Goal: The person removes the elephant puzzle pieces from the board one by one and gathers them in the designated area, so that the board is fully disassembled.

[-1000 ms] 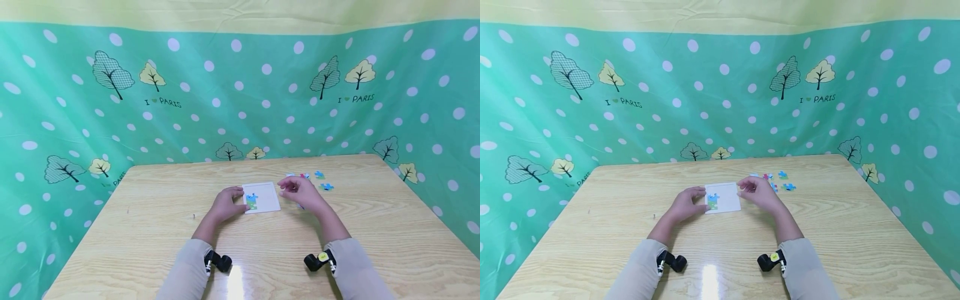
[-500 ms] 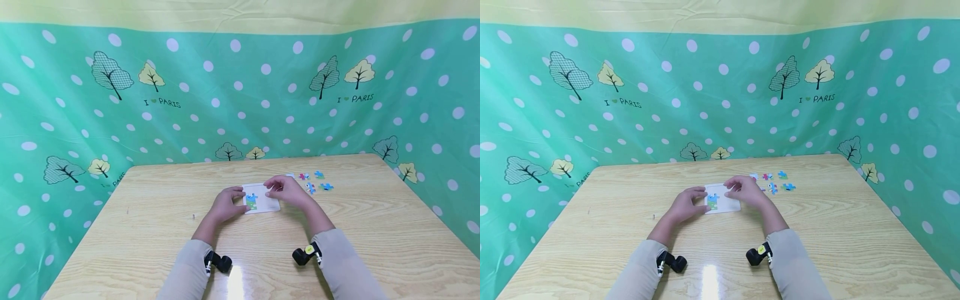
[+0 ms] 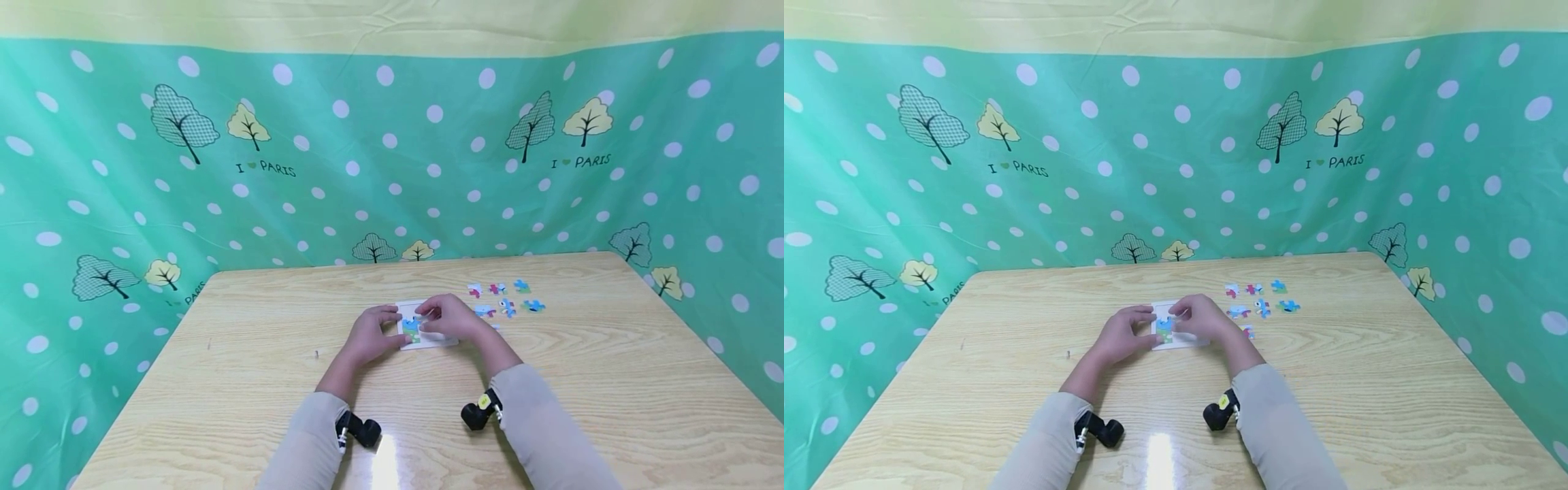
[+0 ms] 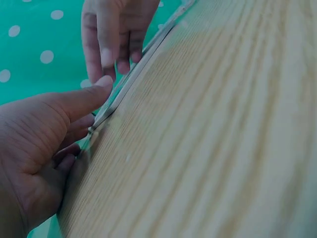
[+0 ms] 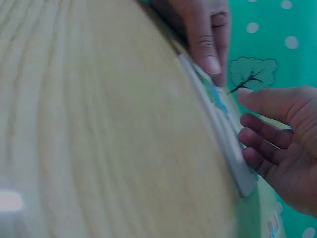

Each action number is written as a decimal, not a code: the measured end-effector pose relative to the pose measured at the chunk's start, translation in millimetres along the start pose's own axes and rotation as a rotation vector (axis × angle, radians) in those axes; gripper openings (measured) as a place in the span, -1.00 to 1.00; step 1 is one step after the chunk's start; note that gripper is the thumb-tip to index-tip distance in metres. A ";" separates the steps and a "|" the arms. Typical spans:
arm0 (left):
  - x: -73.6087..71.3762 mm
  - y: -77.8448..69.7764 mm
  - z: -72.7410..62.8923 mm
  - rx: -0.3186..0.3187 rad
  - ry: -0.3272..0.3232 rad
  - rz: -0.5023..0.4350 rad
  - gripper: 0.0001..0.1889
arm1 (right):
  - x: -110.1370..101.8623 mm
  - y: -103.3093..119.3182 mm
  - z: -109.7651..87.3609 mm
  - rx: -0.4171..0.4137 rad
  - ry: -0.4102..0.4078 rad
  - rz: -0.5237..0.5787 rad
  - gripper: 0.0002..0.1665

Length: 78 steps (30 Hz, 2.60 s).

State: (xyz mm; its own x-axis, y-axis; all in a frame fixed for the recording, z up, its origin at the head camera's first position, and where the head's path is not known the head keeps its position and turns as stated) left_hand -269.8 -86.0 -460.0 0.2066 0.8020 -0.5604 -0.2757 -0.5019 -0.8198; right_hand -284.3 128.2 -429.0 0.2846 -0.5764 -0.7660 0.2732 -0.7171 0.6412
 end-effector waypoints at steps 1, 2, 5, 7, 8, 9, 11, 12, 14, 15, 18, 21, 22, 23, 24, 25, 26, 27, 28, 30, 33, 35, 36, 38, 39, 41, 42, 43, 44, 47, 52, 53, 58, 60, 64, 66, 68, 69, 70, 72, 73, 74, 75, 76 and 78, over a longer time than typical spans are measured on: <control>0.7 0.0 0.1 0.006 -0.004 0.007 -0.44 | 2.1 -0.3 1.2 -0.007 0.003 -0.018 -0.60; 1.2 -0.2 0.1 0.009 -0.009 0.009 -0.44 | 3.9 -0.5 2.2 -0.012 0.005 -0.033 -0.58; 2.5 -1.0 0.3 0.022 -0.024 0.014 -0.46 | 7.3 0.0 4.1 -0.021 0.015 -0.061 -0.52; 3.3 -1.4 0.3 0.020 -0.029 0.013 -0.47 | 8.1 1.2 4.6 -0.019 0.022 -0.072 -0.50; 3.6 -1.4 0.3 0.018 -0.030 0.013 -0.47 | 8.3 1.7 4.7 -0.019 0.026 -0.079 -0.50; 3.8 -1.2 0.4 0.015 -0.031 0.012 -0.47 | 8.4 2.3 4.8 -0.021 0.029 -0.085 -0.50; 4.3 -0.9 0.4 0.008 -0.030 0.013 -0.48 | 8.2 3.5 4.9 -0.021 0.036 -0.095 -0.52; 4.5 -0.7 0.4 0.005 -0.031 0.014 -0.48 | 8.1 3.7 4.9 -0.021 0.037 -0.099 -0.53; 4.9 -0.3 0.6 -0.002 -0.029 0.016 -0.48 | 8.2 4.1 4.9 -0.023 0.039 -0.103 -0.56; 4.9 -0.2 0.9 -0.006 -0.028 0.017 -0.48 | 8.2 4.3 4.8 -0.021 0.039 -0.102 -0.56; 4.7 -0.8 1.3 -0.007 -0.032 0.017 -0.47 | 8.3 4.1 5.1 -0.024 0.039 -0.093 -0.56; 4.5 -2.2 1.7 -0.022 -0.040 0.003 -0.46 | 9.0 3.0 6.1 -0.032 0.035 -0.077 -0.55; 4.4 -2.9 1.5 -0.026 -0.043 -0.005 -0.46 | 9.3 2.5 6.6 -0.037 0.034 -0.072 -0.55; 4.4 -3.4 1.4 -0.033 -0.047 -0.013 -0.46 | 9.7 2.1 6.9 -0.042 0.031 -0.066 -0.55; 4.4 -3.8 1.2 -0.039 -0.050 -0.023 -0.47 | 9.8 1.8 7.1 -0.042 0.029 -0.057 -0.55; 4.5 -4.3 1.1 -0.044 -0.053 -0.033 -0.47 | 9.9 1.6 7.2 -0.042 0.026 -0.043 -0.56; 4.4 -4.6 1.1 -0.046 -0.056 -0.040 -0.48 | 10.1 1.4 7.3 -0.041 0.022 -0.029 -0.57; 4.3 -5.0 0.9 -0.048 -0.060 -0.047 -0.49 | 10.3 1.5 7.1 -0.038 0.016 -0.014 -0.59; 4.2 -5.4 0.8 -0.051 -0.061 -0.054 -0.49 | 10.5 1.5 7.0 -0.033 0.007 -0.003 -0.62; 4.2 -6.0 0.8 -0.057 -0.063 -0.063 -0.49 | 11.2 1.8 7.0 -0.026 -0.016 0.021 -0.68; 4.2 -7.0 1.0 -0.066 -0.061 -0.071 -0.48 | 13.3 2.4 8.0 -0.007 -0.060 0.026 -0.78; 4.1 -7.4 1.2 -0.065 -0.058 -0.067 -0.48 | 14.2 3.1 8.9 0.006 -0.085 0.022 -0.83; 4.1 -7.4 1.4 -0.063 -0.057 -0.066 -0.48 | 14.4 3.5 9.2 0.015 -0.094 0.022 -0.84; 4.2 -7.3 1.8 -0.059 -0.057 -0.064 -0.49 | 14.4 4.5 9.3 0.035 -0.109 0.031 -0.85; 4.3 -7.2 2.0 -0.056 -0.056 -0.062 -0.50 | 14.2 5.0 9.3 0.043 -0.113 0.041 -0.84; 4.4 -6.8 2.5 -0.053 -0.050 -0.053 -0.50 | 14.1 5.2 9.4 0.051 -0.118 0.057 -0.84; 4.3 -6.8 2.6 -0.052 -0.047 -0.049 -0.51 | 14.0 5.5 9.4 0.057 -0.119 0.068 -0.83; 4.1 -6.9 2.6 -0.043 -0.043 -0.040 -0.51 | 13.8 5.8 9.3 0.063 -0.119 0.081 -0.83; 4.0 -6.9 2.5 -0.034 -0.039 -0.030 -0.52 | 13.6 6.1 9.1 0.068 -0.120 0.091 -0.83; 3.5 -7.1 2.3 -0.009 -0.028 -0.005 -0.55 | 13.1 7.0 8.9 0.084 -0.116 0.129 -0.83; 3.2 -6.6 2.0 0.015 -0.024 0.010 -0.63 | 13.2 7.7 9.6 0.095 -0.110 0.173 -0.81; 3.2 -6.4 1.8 0.017 -0.025 0.008 -0.64 | 13.3 7.9 9.8 0.102 -0.109 0.182 -0.81; 3.7 -6.9 2.0 0.013 -0.024 -0.004 -0.67 | 13.2 7.5 10.6 0.157 -0.106 0.236 -0.79; 3.7 -7.6 2.2 0.011 -0.023 -0.001 -0.68 | 12.0 6.6 11.2 0.188 -0.119 0.257 -0.76; 3.5 -7.9 2.6 0.011 -0.019 0.001 -0.67 | 6.6 5.7 10.2 0.251 -0.160 0.318 -0.73; 3.5 -7.9 2.5 0.010 -0.015 -0.001 -0.66 | 4.2 4.5 7.8 0.261 -0.167 0.348 -0.75; 3.4 -8.3 2.5 0.000 -0.008 -0.005 -0.67 | 2.0 2.4 4.8 0.252 -0.170 0.378 -0.76; 3.4 -8.5 2.0 -0.007 -0.005 -0.009 -0.67 | 1.5 0.8 2.9 0.247 -0.171 0.392 -0.76; 3.4 -9.0 2.0 -0.012 -0.002 -0.011 -0.68 | 0.7 -1.0 0.8 0.236 -0.173 0.400 -0.76; 3.3 -9.9 1.9 -0.022 0.001 -0.019 -0.71 | -1.3 -4.3 -3.9 0.211 -0.182 0.402 -0.75; 3.3 -10.4 2.0 -0.024 0.003 -0.019 -0.73 | -2.1 -6.0 -6.1 0.202 -0.187 0.404 -0.75; 3.3 -10.8 1.9 -0.027 0.005 -0.020 -0.74 | -2.8 -7.5 -8.4 0.198 -0.194 0.406 -0.75; 3.4 -11.4 1.7 -0.030 0.005 -0.021 -0.75 | -3.8 -8.8 -11.0 0.188 -0.200 0.402 -0.75; 3.6 -11.7 1.7 -0.029 0.008 -0.017 -0.75 | -4.7 -10.2 -13.4 0.183 -0.207 0.400 -0.75; 4.0 -12.3 1.5 -0.029 0.013 -0.010 -0.76 | -6.7 -12.2 -18.3 0.180 -0.219 0.400 -0.74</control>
State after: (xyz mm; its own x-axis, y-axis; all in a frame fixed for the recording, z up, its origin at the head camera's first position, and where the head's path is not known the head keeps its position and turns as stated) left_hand -267.0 -76.1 -452.0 0.2214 0.8027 -0.5537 -0.2462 -0.5034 -0.8282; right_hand -272.7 147.9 -430.8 0.1293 -0.8757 -0.4652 0.0132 -0.4676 0.8839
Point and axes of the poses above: each hand's wrist, its own z-axis towards the middle knuckle, its own x-axis out of the palm, y = z × x, the point moved 1 cm from there along z, towards the middle knuckle, and after that the axes turned 10 degrees about -z, right-handed, at the moved point
